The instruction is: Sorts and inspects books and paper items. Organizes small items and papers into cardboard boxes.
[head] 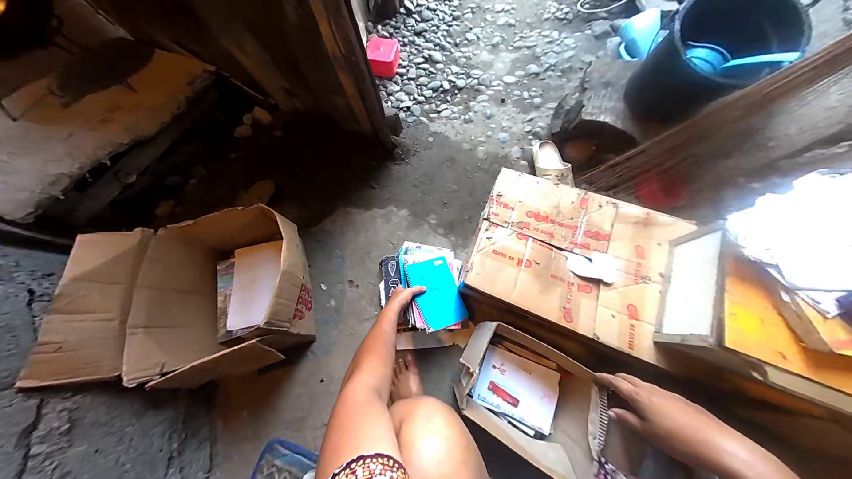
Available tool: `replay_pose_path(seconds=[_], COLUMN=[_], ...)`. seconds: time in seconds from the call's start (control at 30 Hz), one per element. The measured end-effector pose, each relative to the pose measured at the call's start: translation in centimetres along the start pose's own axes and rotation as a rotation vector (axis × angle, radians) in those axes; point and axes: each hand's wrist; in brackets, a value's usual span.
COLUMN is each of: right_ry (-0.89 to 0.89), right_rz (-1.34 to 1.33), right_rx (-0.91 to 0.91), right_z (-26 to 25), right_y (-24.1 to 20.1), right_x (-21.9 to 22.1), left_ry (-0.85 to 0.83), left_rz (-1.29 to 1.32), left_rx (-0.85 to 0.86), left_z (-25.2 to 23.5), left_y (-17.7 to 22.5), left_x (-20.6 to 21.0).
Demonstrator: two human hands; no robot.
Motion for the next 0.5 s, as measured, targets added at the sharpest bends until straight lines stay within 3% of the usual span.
replay_pose_path(seconds=[0.1,0.23,0.4,0.5], right_ry=[-0.007,-0.01,-0.004,0.0], right_rz=[-0.001,0.003,0.016,0.021], right_rx=[-0.002,0.002,0.003,-0.006], right_z=[-0.1,-0.2,-0.3,0.1], right_y=[-0.2,-0.5,-0.6,-1.2], right_x=[-0.2,-0.1,0.0,-0.2], left_ry=[0.047,-0.025,0.081,0.072], left_rz=[0.099,0.059,0.065,-0.006], left_rx=[0.046,0.078,0.188,0.241], left_z=[0.0,0.5,2.4,4.7], left_y=[-0.2,0.5,1.6,3.4], left_x=[1.7,1.5,3.4,2.3])
Point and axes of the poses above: each hand's wrist, its own z-axis away from the middle knuckle, its own x-axis out of the palm, y = z × x, and after that the axes turned 3 degrees about -y, right-handed
